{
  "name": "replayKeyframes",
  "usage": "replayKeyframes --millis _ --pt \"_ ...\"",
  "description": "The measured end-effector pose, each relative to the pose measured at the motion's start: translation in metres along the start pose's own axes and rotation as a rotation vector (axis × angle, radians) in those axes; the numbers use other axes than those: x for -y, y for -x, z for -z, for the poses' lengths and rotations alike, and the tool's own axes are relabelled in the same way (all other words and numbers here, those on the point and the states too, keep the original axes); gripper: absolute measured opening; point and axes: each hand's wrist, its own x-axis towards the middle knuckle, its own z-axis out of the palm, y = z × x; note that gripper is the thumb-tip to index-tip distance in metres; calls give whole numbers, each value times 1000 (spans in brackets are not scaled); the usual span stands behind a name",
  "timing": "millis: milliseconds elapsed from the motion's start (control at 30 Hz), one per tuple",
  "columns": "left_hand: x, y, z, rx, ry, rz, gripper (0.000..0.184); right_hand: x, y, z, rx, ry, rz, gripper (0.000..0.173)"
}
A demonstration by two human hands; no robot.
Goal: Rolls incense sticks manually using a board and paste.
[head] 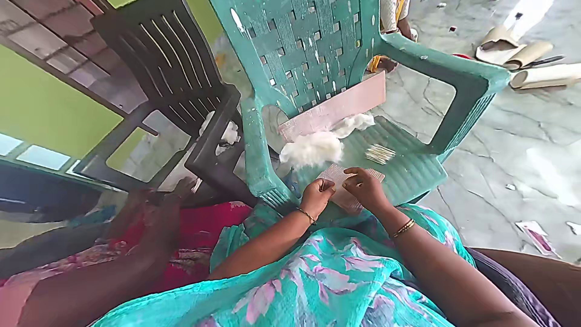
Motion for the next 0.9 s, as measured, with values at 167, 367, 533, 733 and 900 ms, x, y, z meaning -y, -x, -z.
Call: replayKeyframes --millis 167,367,533,733,900 --pt "0 1 8 113 -316 52 41 -1 -2 -4 47 333 32 46" --pt "10 22 16 264 -564 34 49 -1 -4 -4 27 531 4 55" --pt "20 39 22 384 -644 -7 46 -2 -2 -1 -16 550 -13 57" --pt "33 48 40 502 -666 11 31 -4 -1 0 -16 575 -12 56" --pt "16 45 38 330 -537 -91 32 -14 -5 8 -79 388 7 47"
